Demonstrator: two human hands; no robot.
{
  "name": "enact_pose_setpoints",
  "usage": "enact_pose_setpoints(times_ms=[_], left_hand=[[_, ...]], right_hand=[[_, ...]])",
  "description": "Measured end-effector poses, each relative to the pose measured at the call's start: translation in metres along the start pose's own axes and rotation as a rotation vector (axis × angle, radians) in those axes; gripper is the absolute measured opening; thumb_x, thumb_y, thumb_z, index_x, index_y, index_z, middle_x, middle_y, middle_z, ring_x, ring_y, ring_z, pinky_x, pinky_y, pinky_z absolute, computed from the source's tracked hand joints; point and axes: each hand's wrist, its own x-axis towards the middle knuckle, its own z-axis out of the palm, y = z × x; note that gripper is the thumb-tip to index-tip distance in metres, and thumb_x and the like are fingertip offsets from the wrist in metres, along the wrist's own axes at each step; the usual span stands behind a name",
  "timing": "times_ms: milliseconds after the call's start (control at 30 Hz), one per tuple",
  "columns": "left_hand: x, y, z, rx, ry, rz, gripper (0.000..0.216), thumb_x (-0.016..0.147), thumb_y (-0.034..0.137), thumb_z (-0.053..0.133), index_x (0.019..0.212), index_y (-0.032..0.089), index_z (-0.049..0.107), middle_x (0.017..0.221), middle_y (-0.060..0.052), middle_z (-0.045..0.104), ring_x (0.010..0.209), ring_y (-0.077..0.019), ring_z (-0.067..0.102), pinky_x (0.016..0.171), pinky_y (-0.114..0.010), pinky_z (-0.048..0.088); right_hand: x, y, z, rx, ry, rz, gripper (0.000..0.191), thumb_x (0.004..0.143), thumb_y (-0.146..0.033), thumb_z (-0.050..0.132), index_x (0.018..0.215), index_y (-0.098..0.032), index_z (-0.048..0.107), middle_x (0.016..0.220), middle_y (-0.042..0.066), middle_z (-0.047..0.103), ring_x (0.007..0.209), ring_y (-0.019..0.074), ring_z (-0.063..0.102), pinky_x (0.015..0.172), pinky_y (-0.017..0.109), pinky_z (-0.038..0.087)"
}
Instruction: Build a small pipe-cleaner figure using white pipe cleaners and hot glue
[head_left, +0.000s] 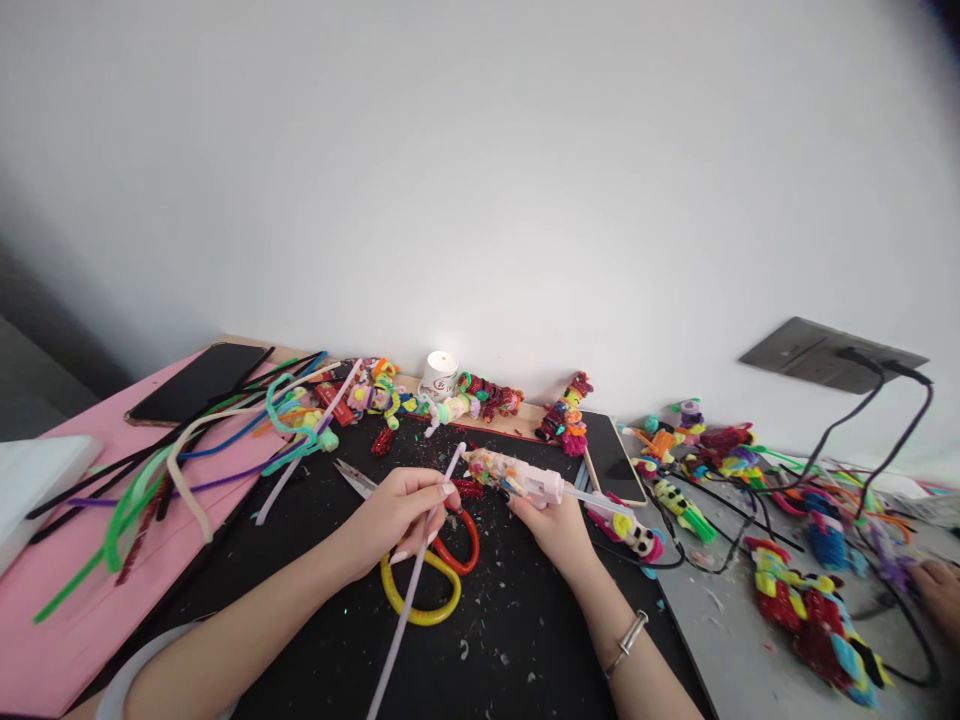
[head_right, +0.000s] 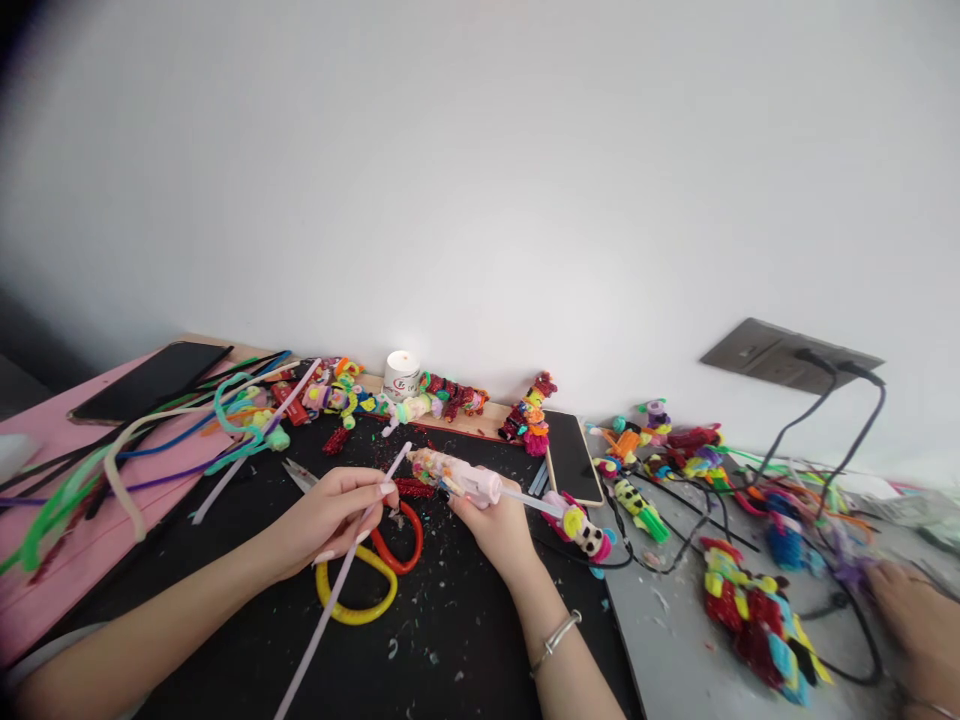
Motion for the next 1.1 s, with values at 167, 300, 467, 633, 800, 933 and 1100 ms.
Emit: enact_pose_setpoints(times_ms=[167, 300, 467, 633, 800, 933, 1100], left_hand=[[0.000, 0.000, -0.002, -0.001, 0.053, 0.027, 0.026, 0.088, 0.032, 0.048, 0.076, 0.012, 0.060, 0.046, 0.005, 0.053, 0.023, 0.0015, 0.029, 0.031, -0.014, 0.012], [-0.001, 0.002, 0.000, 0.032, 0.059, 0.023, 0.026, 0.086, 0.034, 0.050, 0.079, 0.011, 0.062, 0.045, 0.005, 0.052, 0.025, 0.0008, 0.026, 0.031, -0.015, 0.010], [-0.002, 0.001, 0.004, 0.121, -0.004, 0.021, 0.030, 0.083, 0.039, 0.052, 0.086, 0.011, 0.064, 0.041, 0.007, 0.047, 0.028, -0.0023, 0.024, 0.032, -0.017, 0.013], [-0.007, -0.001, 0.005, 0.292, -0.109, 0.054, 0.033, 0.087, 0.038, 0.048, 0.091, 0.011, 0.065, 0.041, 0.007, 0.045, 0.032, -0.0045, 0.031, 0.036, -0.017, 0.022], [-0.012, 0.001, 0.008, 0.366, -0.211, 0.032, 0.032, 0.089, 0.037, 0.046, 0.087, 0.012, 0.066, 0.040, 0.008, 0.043, 0.033, -0.0050, 0.032, 0.038, -0.017, 0.023], [-0.013, 0.001, 0.009, 0.378, -0.272, -0.010, 0.032, 0.088, 0.037, 0.048, 0.084, 0.011, 0.066, 0.040, 0.008, 0.040, 0.035, -0.0050, 0.030, 0.039, -0.017, 0.022], [-0.014, -0.001, 0.007, 0.432, -0.329, -0.020, 0.036, 0.089, 0.040, 0.047, 0.083, 0.011, 0.068, 0.040, 0.007, 0.041, 0.035, -0.0051, 0.031, 0.040, -0.018, 0.023]], right_hand=[[0.003, 0.002, -0.006, -0.229, 0.032, 0.027, 0.009, 0.077, -0.027, 0.060, 0.082, -0.021, 0.065, 0.074, 0.002, 0.070, 0.066, 0.0200, 0.064, 0.061, 0.029, 0.048], [0.006, 0.005, -0.012, -0.433, 0.102, 0.082, 0.029, 0.081, -0.027, 0.053, 0.108, -0.019, 0.061, 0.103, 0.008, 0.070, 0.090, 0.0248, 0.064, 0.078, 0.035, 0.047], [0.007, 0.015, -0.010, -0.739, 0.199, 0.154, 0.051, 0.077, -0.022, 0.051, 0.127, -0.015, 0.052, 0.120, 0.014, 0.061, 0.109, 0.0366, 0.048, 0.088, 0.053, 0.037], [0.004, 0.009, -0.010, -0.579, 0.323, 0.010, 0.039, 0.079, -0.026, 0.053, 0.117, -0.019, 0.056, 0.119, 0.013, 0.056, 0.113, 0.0351, 0.042, 0.091, 0.053, 0.033], [-0.006, -0.012, -0.002, -0.108, 0.207, -0.087, 0.029, 0.096, -0.032, 0.036, 0.076, -0.020, 0.054, 0.073, 0.003, 0.054, 0.071, 0.0185, 0.051, 0.067, 0.030, 0.038], [-0.015, -0.023, 0.012, 0.060, 0.049, -0.110, 0.040, 0.098, -0.035, 0.030, 0.067, -0.020, 0.050, 0.064, 0.000, 0.047, 0.063, 0.0157, 0.046, 0.061, 0.028, 0.035], [-0.018, -0.025, 0.019, 0.187, -0.054, -0.088, 0.045, 0.098, -0.037, 0.032, 0.061, -0.019, 0.051, 0.060, 0.000, 0.047, 0.061, 0.0146, 0.044, 0.057, 0.026, 0.034]])
